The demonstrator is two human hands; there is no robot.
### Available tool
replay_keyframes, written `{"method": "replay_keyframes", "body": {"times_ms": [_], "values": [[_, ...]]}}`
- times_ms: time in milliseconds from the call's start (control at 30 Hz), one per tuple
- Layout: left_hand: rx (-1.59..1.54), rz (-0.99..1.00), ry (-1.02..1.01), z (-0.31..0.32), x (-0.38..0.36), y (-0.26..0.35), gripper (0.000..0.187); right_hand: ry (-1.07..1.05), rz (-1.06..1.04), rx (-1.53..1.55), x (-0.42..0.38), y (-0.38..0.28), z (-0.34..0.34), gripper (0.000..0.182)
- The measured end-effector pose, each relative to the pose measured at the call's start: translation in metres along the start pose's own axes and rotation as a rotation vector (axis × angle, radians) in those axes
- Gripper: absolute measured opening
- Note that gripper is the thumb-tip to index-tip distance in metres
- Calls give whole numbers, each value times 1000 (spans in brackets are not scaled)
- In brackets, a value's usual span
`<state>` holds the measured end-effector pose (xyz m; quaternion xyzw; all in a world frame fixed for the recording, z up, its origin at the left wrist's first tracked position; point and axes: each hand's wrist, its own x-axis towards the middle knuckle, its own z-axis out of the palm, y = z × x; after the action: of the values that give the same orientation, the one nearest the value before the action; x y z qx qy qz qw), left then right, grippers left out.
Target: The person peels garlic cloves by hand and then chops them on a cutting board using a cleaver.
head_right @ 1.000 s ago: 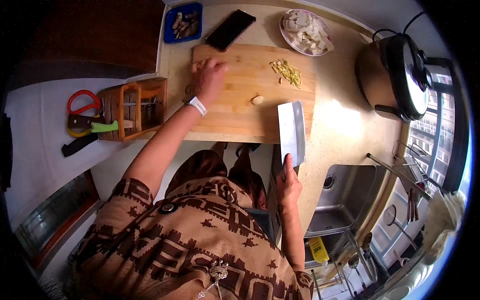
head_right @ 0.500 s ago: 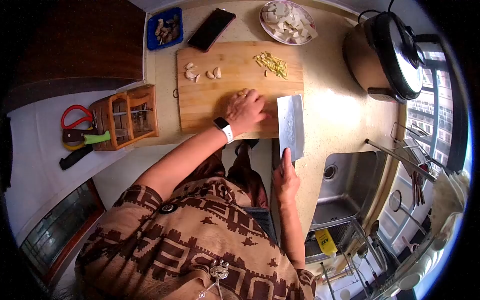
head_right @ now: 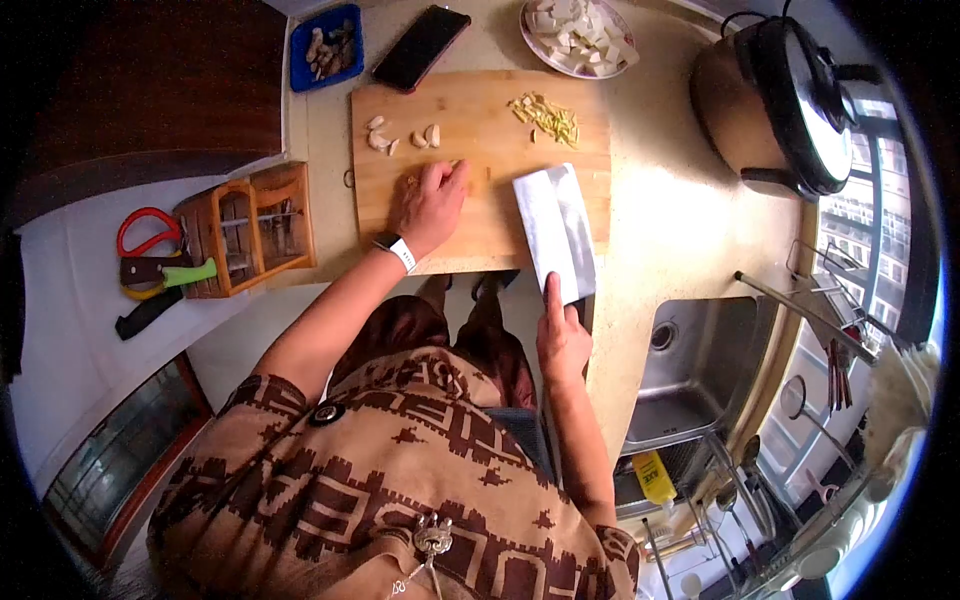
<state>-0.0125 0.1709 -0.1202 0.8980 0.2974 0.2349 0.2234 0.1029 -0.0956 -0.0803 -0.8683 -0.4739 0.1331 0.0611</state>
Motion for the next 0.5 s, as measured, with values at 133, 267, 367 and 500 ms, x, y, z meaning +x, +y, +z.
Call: {"method": "replay_keyframes", "body": {"times_ms": [133, 267, 367, 500], "values": [[-43, 11, 5, -2, -4, -3, 38, 38, 29, -46, -5, -1, 3, 79], [19, -11, 23, 0, 3, 2, 44, -19, 27, 129, 4, 4, -4, 78], [-75, -17, 43, 24, -11, 24, 48, 245, 95, 345, 3, -3, -12, 69], [105, 197, -103, 27, 5, 68, 31, 352, 157, 486, 6, -9, -29, 66]]}}
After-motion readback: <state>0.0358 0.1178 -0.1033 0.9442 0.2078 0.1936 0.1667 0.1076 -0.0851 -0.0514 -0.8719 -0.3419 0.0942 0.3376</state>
